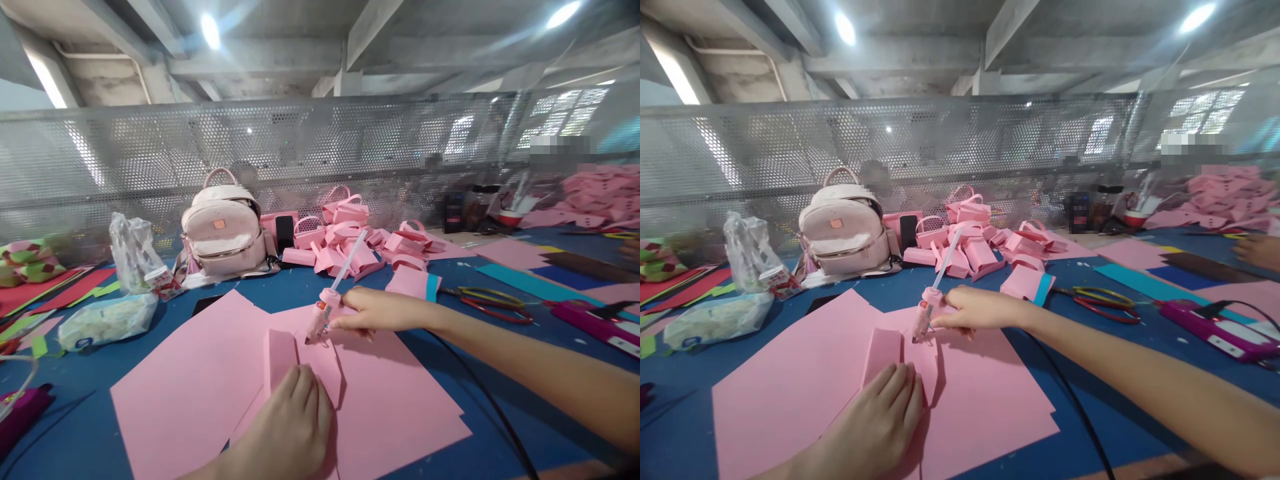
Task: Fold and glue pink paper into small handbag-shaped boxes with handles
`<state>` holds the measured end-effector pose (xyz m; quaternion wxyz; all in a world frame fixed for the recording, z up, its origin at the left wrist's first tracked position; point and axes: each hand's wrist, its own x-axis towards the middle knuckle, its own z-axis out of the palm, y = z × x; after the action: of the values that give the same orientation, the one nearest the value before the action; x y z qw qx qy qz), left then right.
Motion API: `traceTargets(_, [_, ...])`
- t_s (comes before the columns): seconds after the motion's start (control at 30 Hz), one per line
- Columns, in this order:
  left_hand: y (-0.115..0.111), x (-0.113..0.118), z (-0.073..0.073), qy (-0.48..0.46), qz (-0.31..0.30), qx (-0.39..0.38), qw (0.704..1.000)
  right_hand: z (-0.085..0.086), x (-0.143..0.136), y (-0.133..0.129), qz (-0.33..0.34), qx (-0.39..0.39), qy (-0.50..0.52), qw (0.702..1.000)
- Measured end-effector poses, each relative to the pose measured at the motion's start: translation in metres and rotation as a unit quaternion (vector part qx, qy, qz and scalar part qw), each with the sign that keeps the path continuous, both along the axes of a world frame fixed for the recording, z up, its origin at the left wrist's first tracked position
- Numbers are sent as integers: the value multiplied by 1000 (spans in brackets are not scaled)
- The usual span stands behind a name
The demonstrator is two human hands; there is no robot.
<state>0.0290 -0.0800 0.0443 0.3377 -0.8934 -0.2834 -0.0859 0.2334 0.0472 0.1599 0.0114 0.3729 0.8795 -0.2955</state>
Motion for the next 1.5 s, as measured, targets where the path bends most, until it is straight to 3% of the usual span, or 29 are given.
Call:
traceTargets(0.33, [-2, 1, 5, -10, -4, 0, 1000, 0, -5, -1, 5, 8, -10, 1000])
traceTargets(0.57, [2, 1, 2, -57, 3, 1, 998, 2, 5, 1, -21, -23, 94, 995])
traceTargets(0.7, [2, -6, 24, -136, -14, -37, 990, 3, 18, 3, -54, -23, 124, 991])
traceTargets(0.83, [-4, -22, 56, -138, -28, -109, 984, 3, 34, -2, -70, -36, 150, 985])
traceTargets(0.93, [-7, -33, 66, -157, -34, -119, 980, 3, 46, -12, -86, -61, 162, 981])
traceTargets(1.07, [-5, -36, 61, -206, -56, -136, 967, 5, 56, -33, -66, -122, 164, 977])
traceTargets(1.23, [0, -27, 50, -221, -86, -156, 959, 16, 59, -58, -75, -118, 142, 980])
traceTargets(1.5, [3, -24, 30, -168, -101, -130, 972, 14, 63, -54, -75, -107, 158, 979])
